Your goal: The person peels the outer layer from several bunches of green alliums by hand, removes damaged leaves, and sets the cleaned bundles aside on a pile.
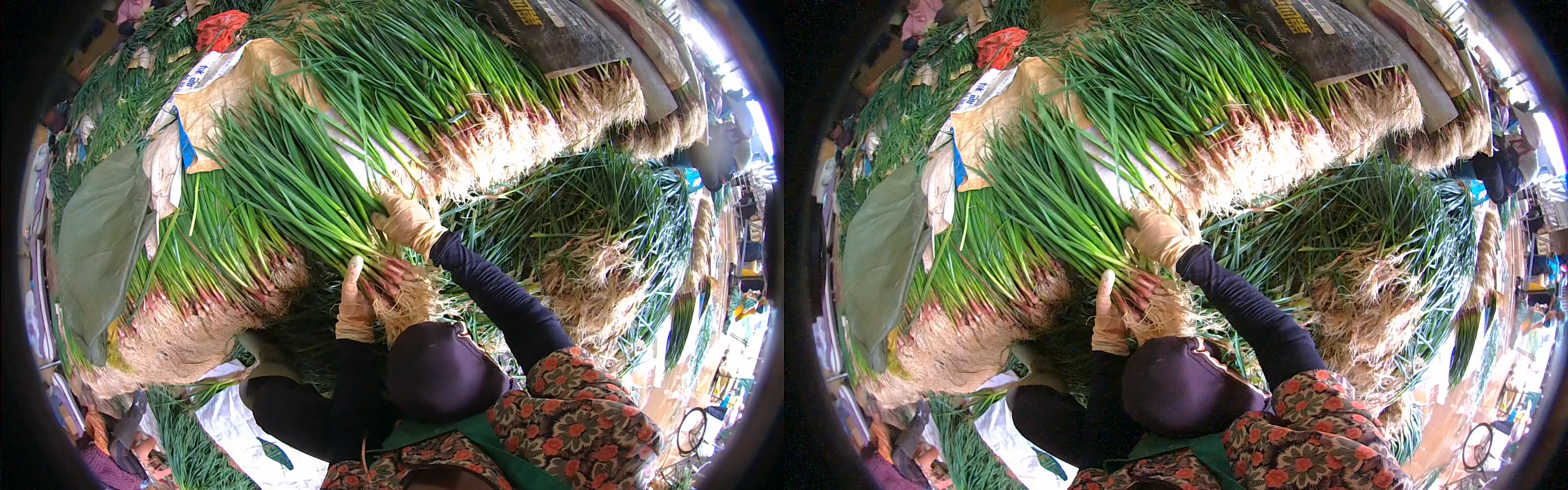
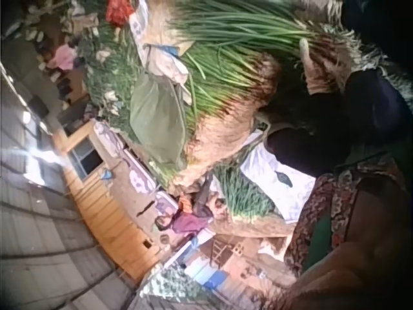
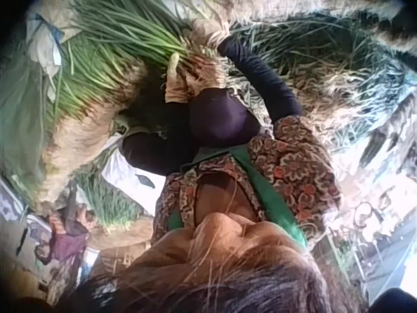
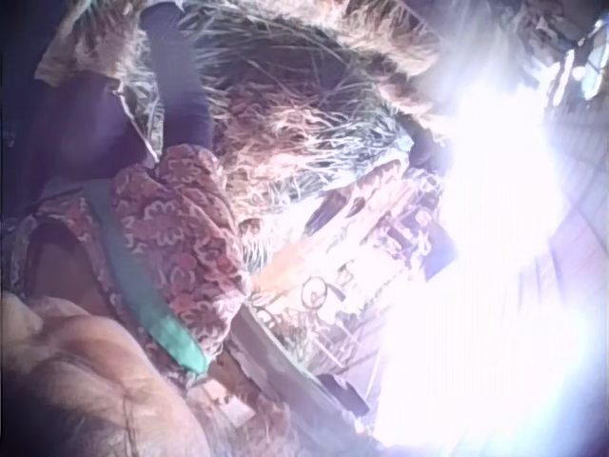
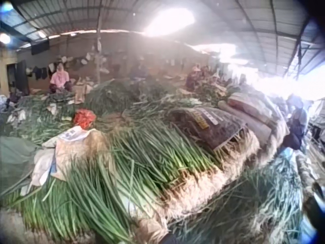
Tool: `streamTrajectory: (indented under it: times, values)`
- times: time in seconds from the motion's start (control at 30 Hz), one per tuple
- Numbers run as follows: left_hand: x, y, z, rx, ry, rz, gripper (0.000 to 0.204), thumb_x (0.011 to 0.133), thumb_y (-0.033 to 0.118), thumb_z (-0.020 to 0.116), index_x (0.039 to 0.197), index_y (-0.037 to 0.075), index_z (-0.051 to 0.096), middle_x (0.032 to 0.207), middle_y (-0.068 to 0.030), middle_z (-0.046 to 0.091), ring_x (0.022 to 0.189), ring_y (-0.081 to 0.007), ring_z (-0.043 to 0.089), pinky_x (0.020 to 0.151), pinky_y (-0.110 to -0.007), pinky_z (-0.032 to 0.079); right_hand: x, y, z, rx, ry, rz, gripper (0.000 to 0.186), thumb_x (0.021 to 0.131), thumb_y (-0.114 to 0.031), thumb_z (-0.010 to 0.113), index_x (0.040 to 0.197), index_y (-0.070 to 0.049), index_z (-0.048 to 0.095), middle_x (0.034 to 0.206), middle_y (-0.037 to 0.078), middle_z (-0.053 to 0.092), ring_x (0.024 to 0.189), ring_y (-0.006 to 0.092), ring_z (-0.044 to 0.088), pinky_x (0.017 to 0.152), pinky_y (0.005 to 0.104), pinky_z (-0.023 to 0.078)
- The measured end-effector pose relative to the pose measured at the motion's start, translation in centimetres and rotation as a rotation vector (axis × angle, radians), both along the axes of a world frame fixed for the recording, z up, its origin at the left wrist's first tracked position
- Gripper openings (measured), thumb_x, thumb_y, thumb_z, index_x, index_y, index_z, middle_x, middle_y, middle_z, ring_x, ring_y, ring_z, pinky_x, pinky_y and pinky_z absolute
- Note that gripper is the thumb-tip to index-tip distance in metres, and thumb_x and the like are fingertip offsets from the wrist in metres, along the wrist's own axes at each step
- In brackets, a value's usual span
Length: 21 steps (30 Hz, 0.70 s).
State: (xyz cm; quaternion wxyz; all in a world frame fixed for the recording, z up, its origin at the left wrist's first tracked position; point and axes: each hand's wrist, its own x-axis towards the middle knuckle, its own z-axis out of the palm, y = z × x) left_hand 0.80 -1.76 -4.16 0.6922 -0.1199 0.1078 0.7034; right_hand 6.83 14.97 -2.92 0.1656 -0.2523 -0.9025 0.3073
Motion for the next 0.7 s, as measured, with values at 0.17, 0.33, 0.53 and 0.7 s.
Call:
streamTrajectory:
  times: [0.17,0.33,0.53,0.7]
  values:
    - [2.0,0.7,0.5,-0.101,0.288,0.29,0.059,0.082,0.038,0.059,0.112,-0.008,0.038,0.09,-0.0126,0.055,0.074,-0.0117,0.054,0.068,-0.021,0.047,0.7,-0.4,-4.2,-0.963,0.237,-0.141,0.028,0.078,-0.012,0.064,0.103,-0.001,0.057,0.081,0.003,0.061,0.065,0.0092,0.055,0.055,0.0246,0.044]
    - [0.9,-0.4,-1.4,-0.016,-0.199,0.291,0.057,0.078,0.03,0.066,0.114,-0.005,0.039,0.092,-0.0101,0.051,0.076,-0.009,0.052,0.069,-0.017,0.045,1.5,-1.7,-3.1,-1.149,0.236,-0.136,0.03,0.081,-0.013,0.063,0.107,-0.002,0.054,0.09,0.006,0.062,0.078,0.0156,0.058,0.073,0.0279,0.048]
    - [-0.6,-0.7,-5.0,0.198,0.337,0.207,0.053,0.082,0.04,0.055,0.115,0.0,0.042,0.094,-0.0149,0.056,0.081,-0.02,0.057,0.076,-0.033,0.05,-0.2,-2.0,-1.2,-1.594,0.807,-0.27,0.019,0.089,-0.022,0.05,0.09,-0.003,0.055,0.07,0.003,0.056,0.062,0.0164,0.054,0.058,0.0279,0.045]
    - [2.5,0.8,-3.0,0.17,-0.535,0.233,0.055,0.083,0.044,0.053,0.108,-0.005,0.047,0.093,-0.0162,0.057,0.08,-0.0184,0.056,0.071,-0.029,0.052,4.6,5.4,-0.7,-1.484,0.735,-0.2,0.019,0.091,-0.023,0.041,0.075,-0.013,0.045,0.056,-0.006,0.039,0.046,0.007,0.035,0.042,0.0218,0.028]
